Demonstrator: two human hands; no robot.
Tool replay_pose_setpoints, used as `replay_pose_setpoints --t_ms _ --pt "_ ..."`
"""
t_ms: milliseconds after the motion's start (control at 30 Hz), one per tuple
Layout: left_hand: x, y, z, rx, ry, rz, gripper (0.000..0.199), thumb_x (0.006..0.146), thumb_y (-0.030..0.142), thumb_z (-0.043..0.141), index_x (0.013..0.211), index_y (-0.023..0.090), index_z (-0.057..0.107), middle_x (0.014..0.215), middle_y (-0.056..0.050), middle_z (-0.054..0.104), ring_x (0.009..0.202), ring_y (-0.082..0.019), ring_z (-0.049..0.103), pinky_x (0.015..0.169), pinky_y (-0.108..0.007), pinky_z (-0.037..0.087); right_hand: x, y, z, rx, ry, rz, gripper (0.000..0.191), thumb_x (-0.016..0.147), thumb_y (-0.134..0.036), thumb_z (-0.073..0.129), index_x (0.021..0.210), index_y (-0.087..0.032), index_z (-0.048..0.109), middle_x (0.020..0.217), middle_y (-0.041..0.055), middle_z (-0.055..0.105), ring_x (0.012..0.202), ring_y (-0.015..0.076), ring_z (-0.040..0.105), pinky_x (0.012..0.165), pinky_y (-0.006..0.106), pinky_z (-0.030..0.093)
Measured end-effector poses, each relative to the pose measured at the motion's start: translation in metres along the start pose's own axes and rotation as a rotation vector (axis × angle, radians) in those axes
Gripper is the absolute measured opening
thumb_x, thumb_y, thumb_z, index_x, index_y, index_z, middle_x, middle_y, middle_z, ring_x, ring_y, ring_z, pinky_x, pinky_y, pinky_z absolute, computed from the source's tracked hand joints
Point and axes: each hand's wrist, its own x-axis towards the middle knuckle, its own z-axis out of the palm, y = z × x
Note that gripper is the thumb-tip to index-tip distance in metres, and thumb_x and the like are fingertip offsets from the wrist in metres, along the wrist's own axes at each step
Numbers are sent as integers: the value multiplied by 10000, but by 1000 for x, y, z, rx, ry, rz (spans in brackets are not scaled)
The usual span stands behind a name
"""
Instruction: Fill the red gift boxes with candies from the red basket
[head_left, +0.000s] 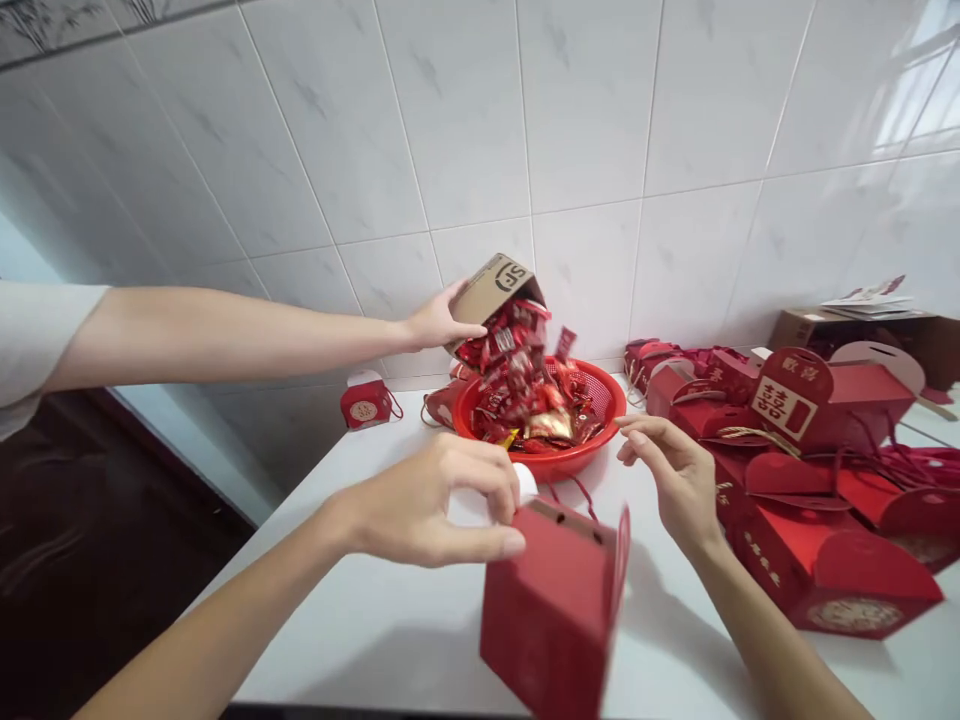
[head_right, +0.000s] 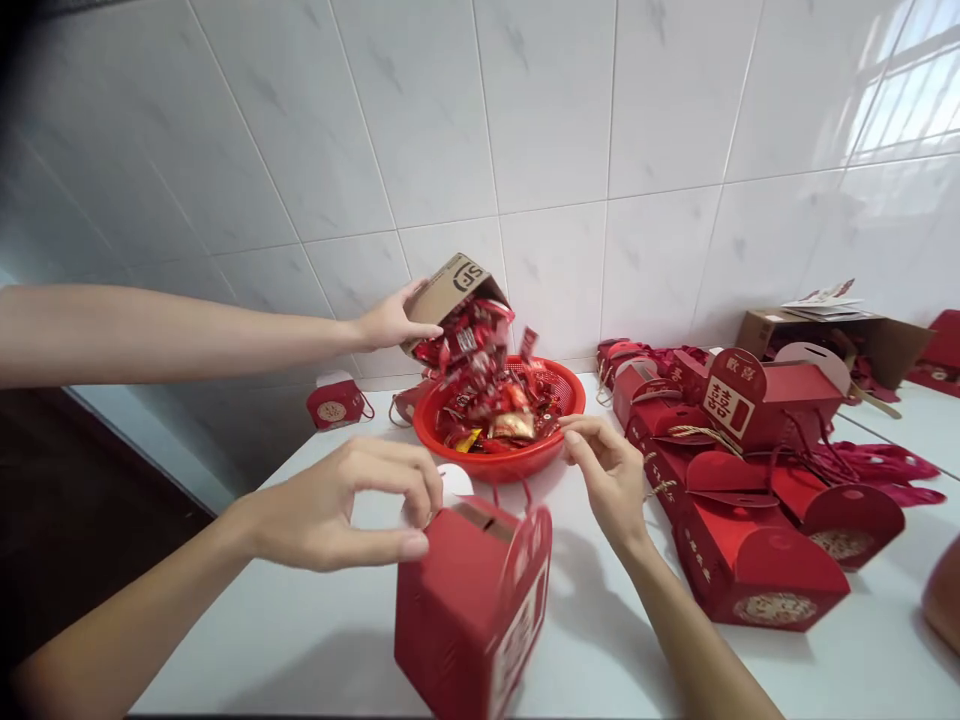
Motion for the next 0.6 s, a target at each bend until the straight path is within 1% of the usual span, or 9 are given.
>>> replay_pose_setpoints --t_ms 67,100,200,267,367,433,467,567,600 --pt "-3 2 11 104 -33 -29 236 936 322 582 775 206 711 886 -50 718 742 -151 654 726 -259 523 0 -2 0 31 -116 26 206 859 -391 695 792 -196 699 905 64 728 611 144 606 587 302 535" --pt "-4 0 17 159 -37 -42 263 954 310 546 781 207 715 903 -54 716 726 -146 650 706 -257 517 0 -4 0 33 -181 28 214 856 -399 701 781 -198 700 903 67 733 659 162 635 613 309 546" --pt "-7 -12 35 285 11 -48 311 982 288 469 818 202 719 962 -70 703 738 -151 651 710 -264 513 -6 -8 4 -23 -399 -24 203 864 -400 709 794 -210 728 935 77 740 893 221 690 793 355 570" --pt "-7 -23 43 326 70 -61 303 993 283 438 913 198 718 972 -77 686 750 -158 642 715 -270 511 -11 -10 7 -91 -554 -81 187 889 -387 688 836 -222 758 1022 83 731 995 226 681 904 379 551" --pt "-8 -35 52 312 120 -114 296 999 296 430 1106 206 691 990 -77 657 762 -165 621 713 -279 504 -19 -12 13 -208 -749 -135 176 918 -366 652 933 -254 787 1224 86 671 1134 235 639 985 403 525" --pt "-8 -39 56 281 115 -174 310 998 320 435 1152 215 683 985 -70 633 764 -168 607 714 -286 495 -22 -12 17 -285 -831 -137 176 922 -339 644 996 -268 787 1283 86 637 1206 244 605 1018 416 511" --pt "-7 -40 58 270 101 -214 315 998 335 432 1126 215 694 969 -65 618 758 -169 598 709 -288 490 -24 -11 18 -315 -857 -134 180 922 -320 641 1017 -264 784 1275 90 636 1213 246 601 1025 420 508" --pt "-5 -42 63 255 58 -332 358 1005 381 403 958 209 714 884 -45 563 747 -175 571 698 -298 471 -27 -10 21 -368 -875 -121 193 899 -239 635 1037 -232 771 1208 107 641 1173 245 617 1006 422 521" --pt "-5 -43 65 247 58 -360 377 1007 393 392 908 207 705 867 -42 551 757 -179 568 706 -303 467 -28 -10 22 -384 -873 -119 200 878 -207 641 1030 -226 768 1215 111 634 1173 251 615 1001 428 523"
